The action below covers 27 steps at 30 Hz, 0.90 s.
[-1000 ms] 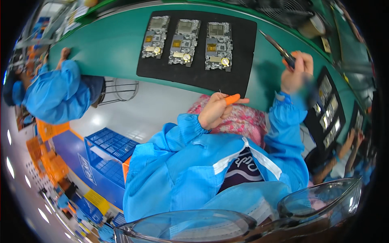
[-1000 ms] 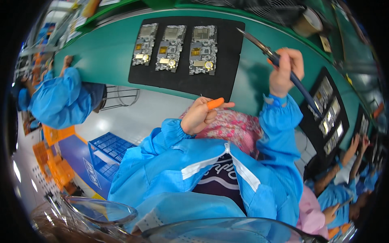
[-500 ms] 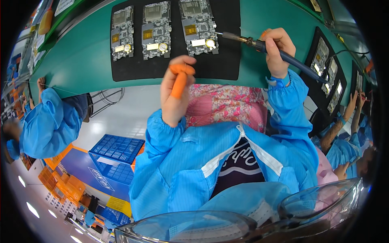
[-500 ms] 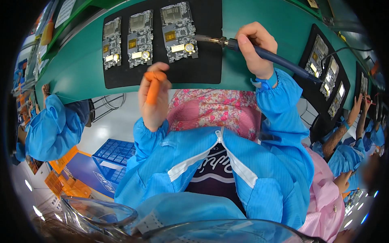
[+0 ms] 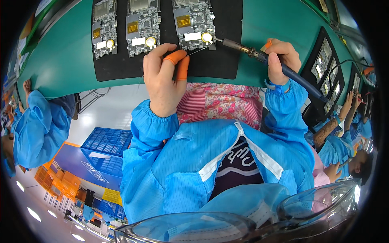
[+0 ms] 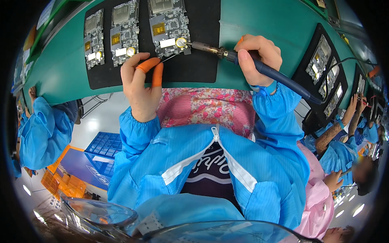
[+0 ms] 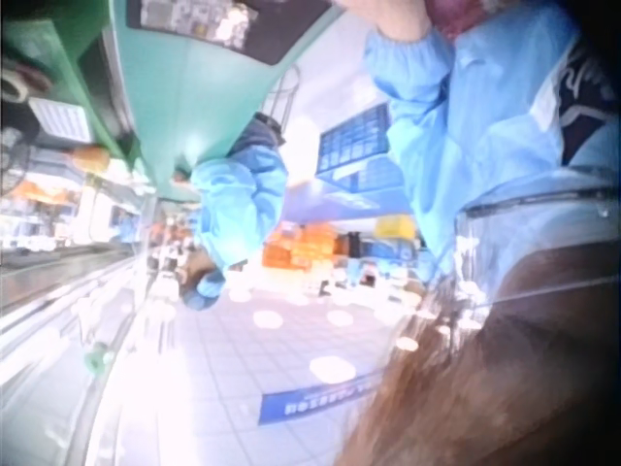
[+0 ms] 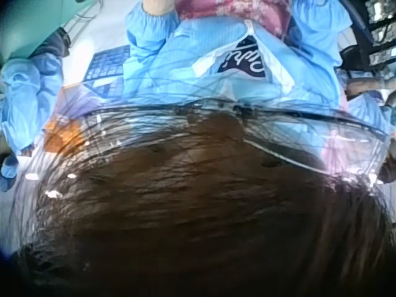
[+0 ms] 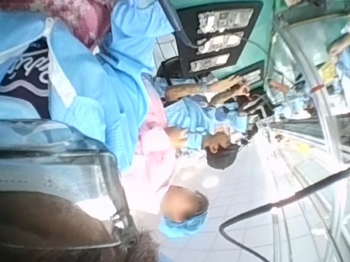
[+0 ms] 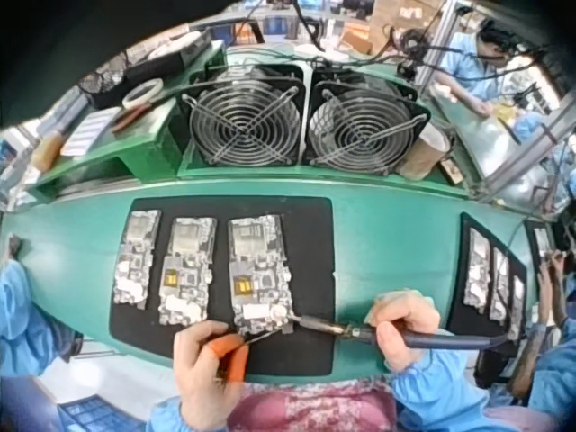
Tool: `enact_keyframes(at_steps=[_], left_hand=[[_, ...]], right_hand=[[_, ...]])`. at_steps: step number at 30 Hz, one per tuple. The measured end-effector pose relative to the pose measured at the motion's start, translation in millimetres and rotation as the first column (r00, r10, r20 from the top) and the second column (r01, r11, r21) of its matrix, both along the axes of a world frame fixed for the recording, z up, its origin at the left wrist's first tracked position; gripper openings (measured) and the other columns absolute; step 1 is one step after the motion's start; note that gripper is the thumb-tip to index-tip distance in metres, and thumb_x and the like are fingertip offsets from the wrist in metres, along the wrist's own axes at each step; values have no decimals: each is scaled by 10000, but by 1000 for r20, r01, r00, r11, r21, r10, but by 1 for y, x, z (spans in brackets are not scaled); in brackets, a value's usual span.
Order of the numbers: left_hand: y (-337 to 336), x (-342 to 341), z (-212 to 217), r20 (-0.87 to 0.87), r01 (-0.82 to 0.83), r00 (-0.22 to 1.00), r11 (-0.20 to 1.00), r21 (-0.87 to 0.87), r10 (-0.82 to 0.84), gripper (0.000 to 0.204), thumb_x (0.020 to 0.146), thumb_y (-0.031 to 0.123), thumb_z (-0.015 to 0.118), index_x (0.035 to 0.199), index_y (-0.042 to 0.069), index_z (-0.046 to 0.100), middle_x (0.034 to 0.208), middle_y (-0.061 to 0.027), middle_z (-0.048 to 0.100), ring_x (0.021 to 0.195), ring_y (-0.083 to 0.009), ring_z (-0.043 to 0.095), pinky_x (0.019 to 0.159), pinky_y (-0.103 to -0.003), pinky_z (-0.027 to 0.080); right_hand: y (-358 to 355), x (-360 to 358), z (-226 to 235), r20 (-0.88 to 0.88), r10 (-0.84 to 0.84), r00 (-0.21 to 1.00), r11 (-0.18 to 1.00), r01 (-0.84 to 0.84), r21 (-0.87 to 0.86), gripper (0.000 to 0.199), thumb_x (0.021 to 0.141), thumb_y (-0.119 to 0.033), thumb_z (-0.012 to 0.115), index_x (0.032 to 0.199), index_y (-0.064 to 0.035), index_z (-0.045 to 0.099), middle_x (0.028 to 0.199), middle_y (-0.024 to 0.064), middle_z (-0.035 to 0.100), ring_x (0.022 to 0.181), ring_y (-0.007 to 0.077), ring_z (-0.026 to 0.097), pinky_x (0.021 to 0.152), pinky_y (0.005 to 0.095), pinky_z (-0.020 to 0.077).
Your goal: Soldering electronic components onto printed circuit boards at an assembly station.
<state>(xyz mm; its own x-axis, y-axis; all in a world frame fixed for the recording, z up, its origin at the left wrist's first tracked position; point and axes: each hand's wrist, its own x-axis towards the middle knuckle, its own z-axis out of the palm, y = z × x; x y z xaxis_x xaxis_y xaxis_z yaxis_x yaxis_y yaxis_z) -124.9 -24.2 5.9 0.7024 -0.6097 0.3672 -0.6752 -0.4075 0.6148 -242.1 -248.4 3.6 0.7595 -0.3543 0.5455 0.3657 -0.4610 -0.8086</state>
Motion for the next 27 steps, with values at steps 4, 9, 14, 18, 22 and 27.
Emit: enact_keyframes(at_steps=[4, 9, 14, 18, 22, 27], left_hand=[[-2, -5, -5, -32, -3, 999, 992, -126, -1, 209, 625, -44, 707, 797, 16, 604, 905, -88, 554, 783, -250, 525, 645, -317, 431], [-6, -6, -8, -4, 15, 1000, 989, -144, -16, 219, 603, -59, 708, 780, 13, 600, 887, -85, 556, 758, -245, 529, 628, -311, 431], [-7, -5, -9, -16, 41, 999, 990, -133, -44, 223, 599, -64, 702, 781, 15, 600, 884, -83, 555, 751, -243, 529, 628, -312, 428], [-7, -6, -8, -4, 56, 998, 994, -89, -57, 226, 598, -75, 702, 785, 7, 606, 885, -86, 554, 767, -237, 541, 642, -302, 438], [-7, -6, -8, -26, 69, 997, 997, -37, -70, 235, 593, -89, 703, 791, -3, 611, 897, -92, 552, 803, -233, 550, 661, -294, 448], [-13, -6, -12, 1, 74, 997, 993, -91, -74, 227, 603, -59, 694, 796, 11, 598, 888, -81, 549, 738, -245, 524, 627, -320, 420]], right_hand=[[0, 2, -1, -2, 51, 999, 998, -51, -37, 77, 742, -47, 561, 742, 24, 528, 592, 102, 530, 456, 163, 470, 434, 265, 374], [0, 4, 0, -17, 65, 998, 995, -66, -69, 95, 738, -61, 570, 708, 21, 532, 574, 99, 522, 449, 175, 486, 421, 265, 372], [2, 5, -1, -35, 51, 998, 996, -53, -73, 99, 728, -62, 574, 698, 20, 527, 561, 95, 516, 443, 178, 489, 418, 263, 369], [2, 5, 0, -77, 81, 994, 991, -89, -104, 80, 710, -39, 570, 686, 21, 523, 554, 98, 510, 437, 188, 488, 415, 264, 369], [1, 9, -1, -41, 94, 995, 987, -98, -126, 71, 700, -23, 571, 681, 23, 520, 551, 99, 506, 434, 190, 487, 411, 266, 365], [-1, 7, -1, -80, 124, 989, 985, -132, -110, 69, 712, -16, 564, 688, 22, 512, 546, 97, 500, 429, 184, 480, 406, 263, 353]])
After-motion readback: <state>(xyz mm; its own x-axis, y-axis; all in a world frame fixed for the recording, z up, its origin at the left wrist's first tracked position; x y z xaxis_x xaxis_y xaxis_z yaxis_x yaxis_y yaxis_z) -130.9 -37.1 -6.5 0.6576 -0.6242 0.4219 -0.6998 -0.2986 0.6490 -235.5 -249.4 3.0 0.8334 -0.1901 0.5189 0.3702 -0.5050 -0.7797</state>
